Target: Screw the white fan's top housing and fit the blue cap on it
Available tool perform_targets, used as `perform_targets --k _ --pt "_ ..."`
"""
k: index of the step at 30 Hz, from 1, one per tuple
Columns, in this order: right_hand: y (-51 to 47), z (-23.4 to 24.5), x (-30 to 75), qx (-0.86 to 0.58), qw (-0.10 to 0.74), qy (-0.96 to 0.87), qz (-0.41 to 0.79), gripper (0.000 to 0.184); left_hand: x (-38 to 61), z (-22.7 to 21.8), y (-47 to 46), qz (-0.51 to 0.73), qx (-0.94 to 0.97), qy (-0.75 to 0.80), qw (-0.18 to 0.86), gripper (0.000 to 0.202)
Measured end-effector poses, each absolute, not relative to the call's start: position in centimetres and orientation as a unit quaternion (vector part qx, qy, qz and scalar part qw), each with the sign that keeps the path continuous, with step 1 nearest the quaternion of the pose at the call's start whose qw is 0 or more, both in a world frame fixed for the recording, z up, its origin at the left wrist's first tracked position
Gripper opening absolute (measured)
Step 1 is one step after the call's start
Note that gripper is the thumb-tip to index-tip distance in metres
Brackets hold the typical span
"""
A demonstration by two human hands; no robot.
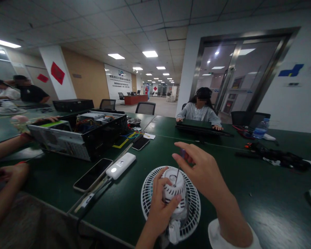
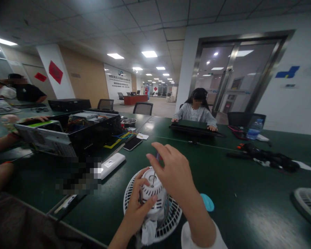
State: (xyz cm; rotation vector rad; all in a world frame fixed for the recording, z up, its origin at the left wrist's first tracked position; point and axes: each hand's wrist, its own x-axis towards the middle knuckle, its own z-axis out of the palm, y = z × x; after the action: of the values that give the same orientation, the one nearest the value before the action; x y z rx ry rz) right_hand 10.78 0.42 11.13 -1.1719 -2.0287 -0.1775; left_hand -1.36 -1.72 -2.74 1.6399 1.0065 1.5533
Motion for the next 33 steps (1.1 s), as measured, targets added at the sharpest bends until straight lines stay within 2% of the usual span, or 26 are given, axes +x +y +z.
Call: perform_targets --k 3,5,12,16,18,21,24,30,33 --pt "-0.3 11.8 11.7 -0.426 0.376 -0.822 0.035 0.04 -1.4 -2.6 -1.8 0.597 0.625 0.383 0.326 0.02" --pt "-0.6 12.1 12.2 -0.412 0.374 -0.828 0.075 0.04 -1.3 -2.6 -1.8 0.599 0.624 0.38 0.328 0.02" --pt "-0.2 11.6 11.7 -0.461 0.379 -0.801 -0.047 0.017 -1.2 -2.4 -1.9 0.605 0.612 0.384 0.335 0.019" --pt "-0.7 12.0 12.2 -0.438 0.372 -0.818 0.031 0.026 -1.2 -2.5 -1.8 0.601 0.616 0.38 0.339 0.019" --pt "-0.9 12.1 12.5 -0.429 0.367 -0.824 0.058 0.024 -1.2 -2.6 -1.8 0.6 0.617 0.381 0.337 0.02" --pt "-0.7 12.2 12.5 -0.457 0.37 -0.809 0.001 0.01 -1.2 -2.7 -1.8 0.598 0.62 0.387 0.329 0.019" --pt "-0.4 12.0 12.1 -0.483 0.363 -0.795 -0.052 0.018 -1.3 -2.7 -1.8 0.598 0.618 0.391 0.328 0.018" --pt "-0.8 12.3 12.2 -0.447 0.333 -0.83 0.021 0.006 -1.2 -2.6 -1.8 0.608 0.612 0.386 0.326 0.019" --pt "-0.8 12.3 12.3 -0.466 0.34 -0.817 0.004 0.006 -1.0 -2.5 -1.9 0.623 0.6 0.387 0.32 0.018"
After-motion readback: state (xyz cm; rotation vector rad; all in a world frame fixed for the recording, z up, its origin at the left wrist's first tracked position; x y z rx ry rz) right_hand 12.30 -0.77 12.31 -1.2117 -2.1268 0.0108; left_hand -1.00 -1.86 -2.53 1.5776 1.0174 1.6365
